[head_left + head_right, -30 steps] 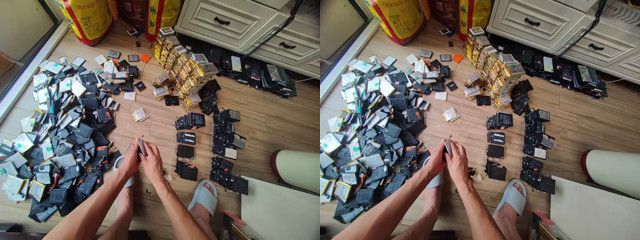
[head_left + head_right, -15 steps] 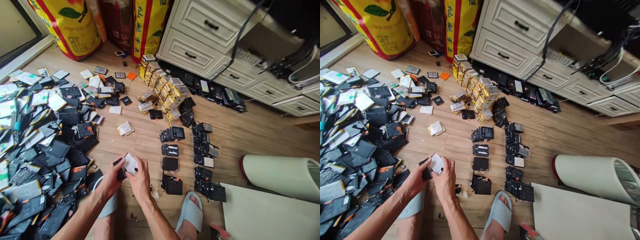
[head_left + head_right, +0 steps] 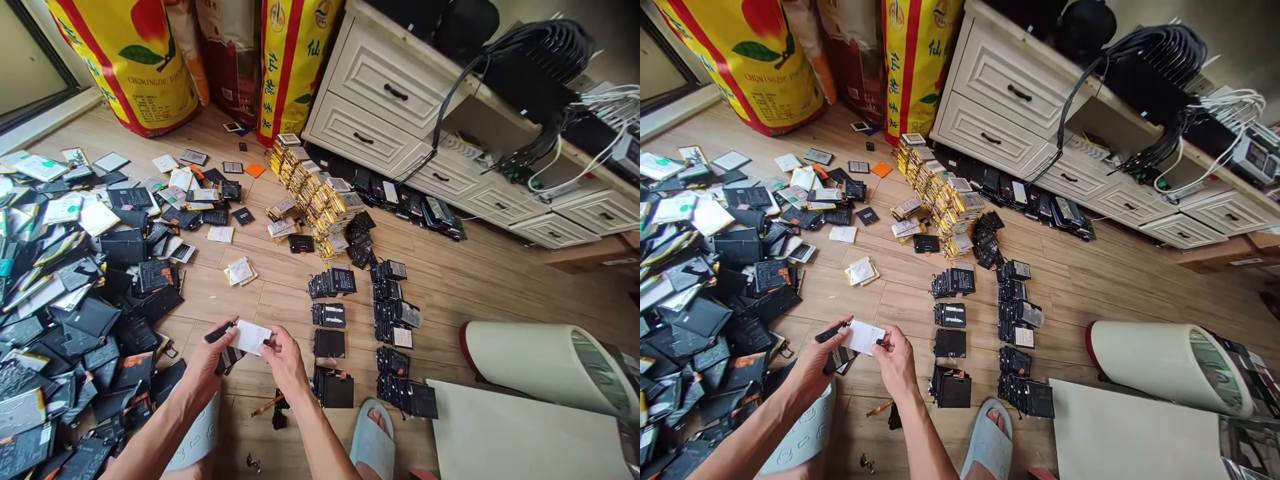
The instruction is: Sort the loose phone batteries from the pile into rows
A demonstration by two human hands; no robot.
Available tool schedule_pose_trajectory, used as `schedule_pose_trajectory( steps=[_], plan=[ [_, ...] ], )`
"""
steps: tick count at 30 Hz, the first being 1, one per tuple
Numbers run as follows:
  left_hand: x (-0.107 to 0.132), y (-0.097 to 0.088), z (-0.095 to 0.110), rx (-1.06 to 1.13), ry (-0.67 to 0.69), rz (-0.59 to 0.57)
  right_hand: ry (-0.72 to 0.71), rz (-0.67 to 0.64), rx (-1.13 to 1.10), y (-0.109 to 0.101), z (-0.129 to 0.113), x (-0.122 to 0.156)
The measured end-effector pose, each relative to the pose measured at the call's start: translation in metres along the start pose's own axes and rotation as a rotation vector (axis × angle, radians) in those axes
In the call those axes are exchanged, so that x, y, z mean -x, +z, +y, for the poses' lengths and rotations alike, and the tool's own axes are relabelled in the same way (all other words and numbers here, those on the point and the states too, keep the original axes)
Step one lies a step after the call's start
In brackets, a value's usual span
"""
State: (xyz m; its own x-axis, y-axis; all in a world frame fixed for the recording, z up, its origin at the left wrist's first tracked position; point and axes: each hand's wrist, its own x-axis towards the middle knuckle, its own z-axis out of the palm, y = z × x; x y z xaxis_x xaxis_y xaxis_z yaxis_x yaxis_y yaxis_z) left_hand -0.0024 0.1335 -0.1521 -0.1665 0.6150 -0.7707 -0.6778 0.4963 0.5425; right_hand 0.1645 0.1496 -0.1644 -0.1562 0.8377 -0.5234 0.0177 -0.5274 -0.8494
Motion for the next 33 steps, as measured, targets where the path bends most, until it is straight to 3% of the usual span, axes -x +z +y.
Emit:
schedule_pose_trajectory(
  steps=[7,11,17,26,33],
  plan=[
    [-0.005,0.005,0.003,0.044,0.022,0.049,0.01,-0.01,-0.116,-0.001,-0.02,-0.003],
    [-0.003,0.006,0.003,0.01,0.088,0.044,0.06,0.077,-0.149,0.0,-0.018,-0.004],
    [-0.004,0.01,0.002,0.067,0.044,0.077,0.074,0.174,-0.308,0.011,-0.017,-0.009],
    [-0.005,0.008,0.003,0.103,0.054,0.113,0.096,0.155,-0.176,0.012,-0.028,-0.014],
    [-0.004,0.017,0.007,0.046,0.102,0.088,0.05,0.258,-0.165,0.008,-0.039,-0.024]
  ],
)
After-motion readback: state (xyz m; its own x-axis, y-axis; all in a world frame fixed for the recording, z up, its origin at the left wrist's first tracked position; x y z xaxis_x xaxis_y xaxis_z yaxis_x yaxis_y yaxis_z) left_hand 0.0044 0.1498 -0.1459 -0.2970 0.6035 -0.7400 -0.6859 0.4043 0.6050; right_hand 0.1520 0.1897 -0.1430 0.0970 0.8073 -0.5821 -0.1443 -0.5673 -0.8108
